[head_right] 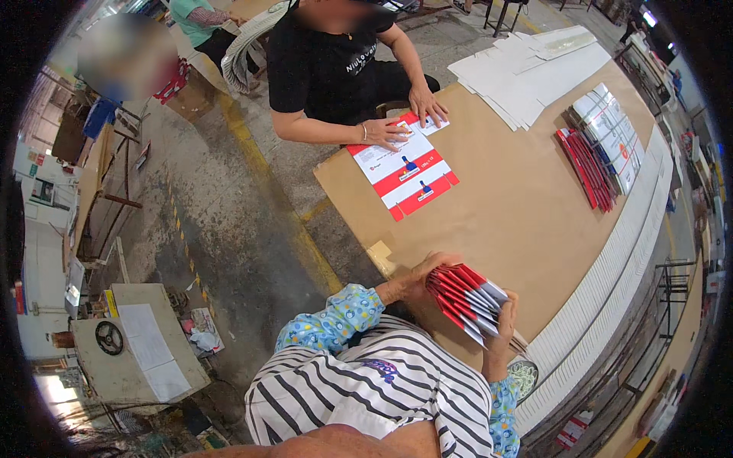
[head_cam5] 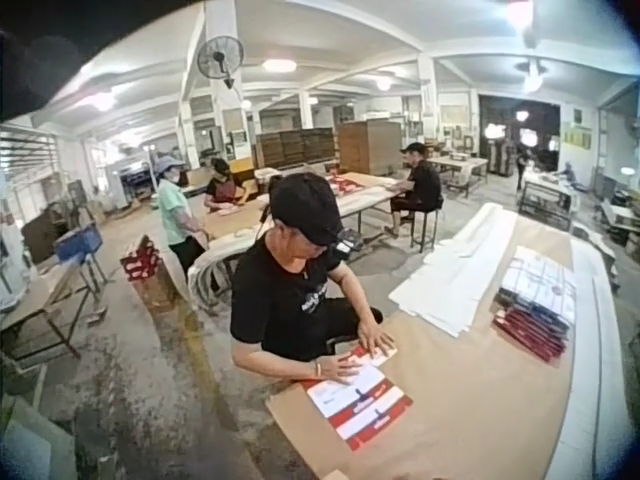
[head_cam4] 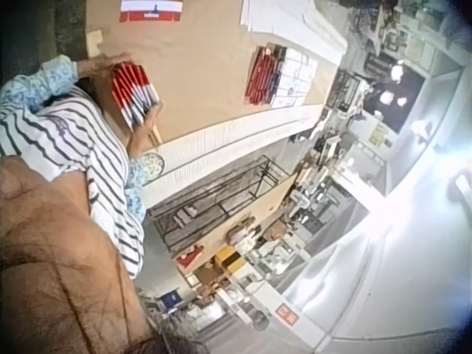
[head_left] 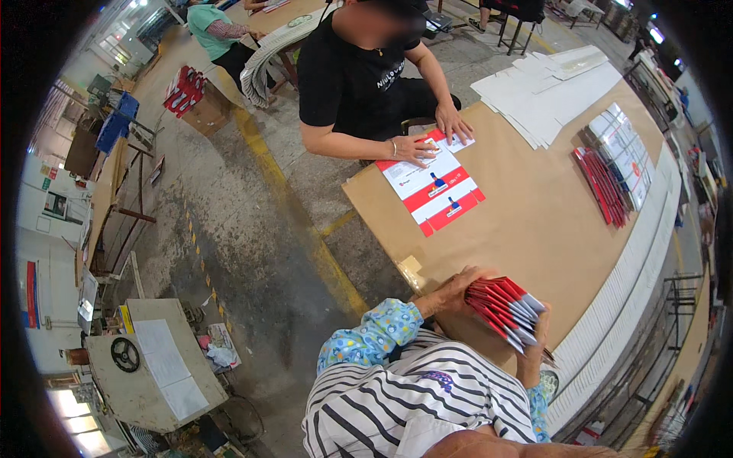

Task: Organizing and stacking red and white paper products on a workstation in a factory setting.

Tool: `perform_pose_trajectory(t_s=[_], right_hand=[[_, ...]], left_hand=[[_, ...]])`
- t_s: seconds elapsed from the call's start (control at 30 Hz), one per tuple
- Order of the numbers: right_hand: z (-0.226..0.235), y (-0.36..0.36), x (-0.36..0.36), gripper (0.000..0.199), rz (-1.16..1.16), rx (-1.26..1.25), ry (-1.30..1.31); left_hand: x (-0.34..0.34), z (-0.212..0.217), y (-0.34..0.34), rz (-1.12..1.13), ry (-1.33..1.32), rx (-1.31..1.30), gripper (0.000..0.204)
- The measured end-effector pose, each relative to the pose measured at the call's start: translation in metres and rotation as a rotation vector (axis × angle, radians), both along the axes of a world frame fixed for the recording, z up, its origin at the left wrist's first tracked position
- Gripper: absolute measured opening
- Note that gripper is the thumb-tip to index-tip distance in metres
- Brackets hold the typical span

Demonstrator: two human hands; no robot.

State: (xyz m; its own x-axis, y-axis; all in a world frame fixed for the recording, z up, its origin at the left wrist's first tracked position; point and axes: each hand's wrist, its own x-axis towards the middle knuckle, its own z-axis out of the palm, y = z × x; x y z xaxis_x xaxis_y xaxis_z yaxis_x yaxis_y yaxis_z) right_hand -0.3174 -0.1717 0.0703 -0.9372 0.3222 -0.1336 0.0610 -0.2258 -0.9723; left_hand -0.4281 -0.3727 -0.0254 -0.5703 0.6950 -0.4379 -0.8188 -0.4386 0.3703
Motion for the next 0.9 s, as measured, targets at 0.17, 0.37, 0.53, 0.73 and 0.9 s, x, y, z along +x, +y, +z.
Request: perform_pose_trajectory(t_s=[0.17, 0.37, 0.53, 0.73, 0.9], right_hand=[[0.019, 0.02, 0.014, 0.067, 0.152, -0.002, 0.022], [-0.018, 0.024, 0.031, 0.07, 0.261, 1.356, -0.051], [-0.005, -0.004, -0.002, 0.045, 0.145, 1.313, 0.195], [-0.014, 0.0, 0.003, 0.063, 0.048, 0.615, -0.044], [-0.019, -0.014, 0.004, 0.041, 0.085, 1.095, 0.066]], left_hand=[[0.0, 0.01, -0.004, 0.201, 1.548, -0.47, 0.064], [0.006, 0.015, 0.005, 0.004, 1.118, -0.291, 0.079], [0.005, 0.035, 0.017, 0.283, 1.43, -0.327, 0.088], [0.001, 0.046, 0.005, 0.095, 1.414, -0.358, 0.086], [0.016, 0.056, 0.008, 0.233, 1.179, -0.214, 0.079]])
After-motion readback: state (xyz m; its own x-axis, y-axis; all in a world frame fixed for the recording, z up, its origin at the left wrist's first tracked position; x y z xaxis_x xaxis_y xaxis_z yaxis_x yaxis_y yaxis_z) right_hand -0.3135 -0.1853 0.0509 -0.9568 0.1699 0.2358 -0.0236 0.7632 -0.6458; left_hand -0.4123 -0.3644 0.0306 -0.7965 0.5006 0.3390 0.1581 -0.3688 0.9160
